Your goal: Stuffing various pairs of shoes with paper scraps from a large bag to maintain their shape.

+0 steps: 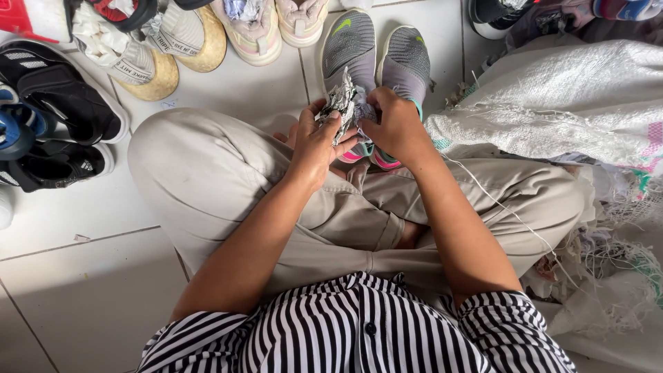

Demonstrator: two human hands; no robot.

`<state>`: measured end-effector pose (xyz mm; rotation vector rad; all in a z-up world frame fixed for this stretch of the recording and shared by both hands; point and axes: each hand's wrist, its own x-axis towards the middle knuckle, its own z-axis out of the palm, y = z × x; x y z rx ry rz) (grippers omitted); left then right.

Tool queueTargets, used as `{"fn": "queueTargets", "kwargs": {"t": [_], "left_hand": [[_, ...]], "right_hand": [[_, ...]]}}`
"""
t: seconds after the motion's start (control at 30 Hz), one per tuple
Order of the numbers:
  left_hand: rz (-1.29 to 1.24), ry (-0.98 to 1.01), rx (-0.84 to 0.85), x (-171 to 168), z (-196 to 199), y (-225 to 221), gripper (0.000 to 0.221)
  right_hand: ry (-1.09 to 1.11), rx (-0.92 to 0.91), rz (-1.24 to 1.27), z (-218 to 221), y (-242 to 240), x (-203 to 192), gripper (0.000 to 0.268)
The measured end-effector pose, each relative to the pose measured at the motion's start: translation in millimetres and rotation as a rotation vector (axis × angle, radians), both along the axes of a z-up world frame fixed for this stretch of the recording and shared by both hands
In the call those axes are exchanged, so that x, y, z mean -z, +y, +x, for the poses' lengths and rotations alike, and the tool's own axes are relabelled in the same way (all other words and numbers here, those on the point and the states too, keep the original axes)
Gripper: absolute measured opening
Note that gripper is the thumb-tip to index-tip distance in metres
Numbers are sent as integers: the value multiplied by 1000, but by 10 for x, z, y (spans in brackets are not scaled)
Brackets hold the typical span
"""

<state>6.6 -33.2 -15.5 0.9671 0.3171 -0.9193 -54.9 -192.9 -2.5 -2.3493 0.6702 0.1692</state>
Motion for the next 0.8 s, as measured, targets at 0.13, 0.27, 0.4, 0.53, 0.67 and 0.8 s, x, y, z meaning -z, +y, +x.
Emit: {"fn": "queueTargets", "kwargs": {"t": [0.13, 0.27, 0.4, 0.53, 0.67, 0.8], "left_hand": [[59, -105, 72, 95, -50, -73, 61], [206, -247, 111, 30, -11, -9, 57], [225, -157, 62, -27, 0, 10, 61], [279, -198, 84, -83, -2, 11, 59], [406, -279, 15, -12, -56, -28, 54], [453, -386, 113, 204, -68, -32, 55]], "right_hand": [[91, -152, -320, -52, 11, 318, 29], [-91, -180, -487, -81, 154, 405, 25], [-188, -143, -436, -143, 223, 398, 22], [-208, -68, -341, -251, 252, 461, 17], [-225, -61, -422, -104, 275, 627, 19], [-221, -173, -544, 119, 286, 737, 17]]}}
